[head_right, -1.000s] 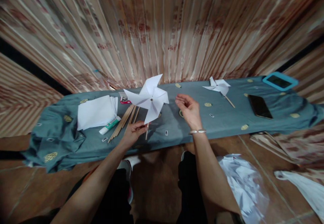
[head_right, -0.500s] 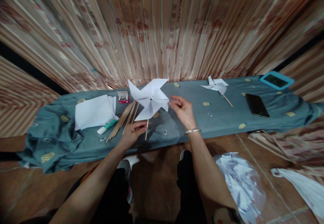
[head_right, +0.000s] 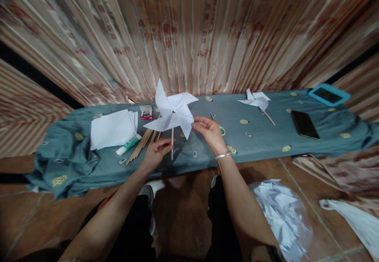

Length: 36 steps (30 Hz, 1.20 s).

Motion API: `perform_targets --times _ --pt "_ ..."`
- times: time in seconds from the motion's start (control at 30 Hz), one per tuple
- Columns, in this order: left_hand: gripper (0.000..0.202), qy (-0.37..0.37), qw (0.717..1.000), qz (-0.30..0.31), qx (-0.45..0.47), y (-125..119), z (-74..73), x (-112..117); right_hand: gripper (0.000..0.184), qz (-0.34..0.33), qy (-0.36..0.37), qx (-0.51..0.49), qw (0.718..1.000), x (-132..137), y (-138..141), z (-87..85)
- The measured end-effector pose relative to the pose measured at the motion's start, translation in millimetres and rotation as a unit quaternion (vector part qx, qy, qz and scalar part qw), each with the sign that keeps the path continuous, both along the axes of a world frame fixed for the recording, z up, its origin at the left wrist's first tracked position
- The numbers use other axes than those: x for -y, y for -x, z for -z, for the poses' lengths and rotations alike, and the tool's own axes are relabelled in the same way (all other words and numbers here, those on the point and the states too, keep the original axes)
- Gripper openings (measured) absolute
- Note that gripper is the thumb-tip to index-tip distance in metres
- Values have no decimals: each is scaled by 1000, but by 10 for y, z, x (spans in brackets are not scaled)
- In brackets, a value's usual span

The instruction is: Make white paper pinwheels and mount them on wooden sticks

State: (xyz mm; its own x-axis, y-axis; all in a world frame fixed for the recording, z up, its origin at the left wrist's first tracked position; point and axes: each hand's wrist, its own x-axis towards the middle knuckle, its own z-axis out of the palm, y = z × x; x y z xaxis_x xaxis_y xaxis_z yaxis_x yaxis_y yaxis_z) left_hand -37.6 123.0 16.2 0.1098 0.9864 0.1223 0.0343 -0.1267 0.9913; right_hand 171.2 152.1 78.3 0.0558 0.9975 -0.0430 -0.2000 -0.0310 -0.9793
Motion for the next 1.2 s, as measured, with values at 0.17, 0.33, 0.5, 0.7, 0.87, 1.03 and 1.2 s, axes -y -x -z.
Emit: perform_targets --times 0.17,0.33,0.5,0.7,0.87,1.03,1.2 --pt "21 -13 999 -29 -2 -15 -18 -4 42 -32 24 -31 999 50 123 -6" --pt "19 -23 999 -45 -8 -18 -6 -14 43 -76 34 -64 994 92 285 4" --pt "18 -14 999 -38 -21 -23 0 -7 38 -103 33 -56 993 143 453 51" --pt "24 -3 999 -37 -8 7 -21 -18 32 -144 10 44 988 182 352 -76" --pt "27 49 998 -5 32 6 -41 11 26 52 -79 122 988 56 -37 -144" --pt "27 80 995 42 37 -28 -83 72 40 126 -115 129 977 -77 -185 28" --pt "26 78 995 41 37 -41 -86 61 40 103 -85 102 986 -87 -133 97"
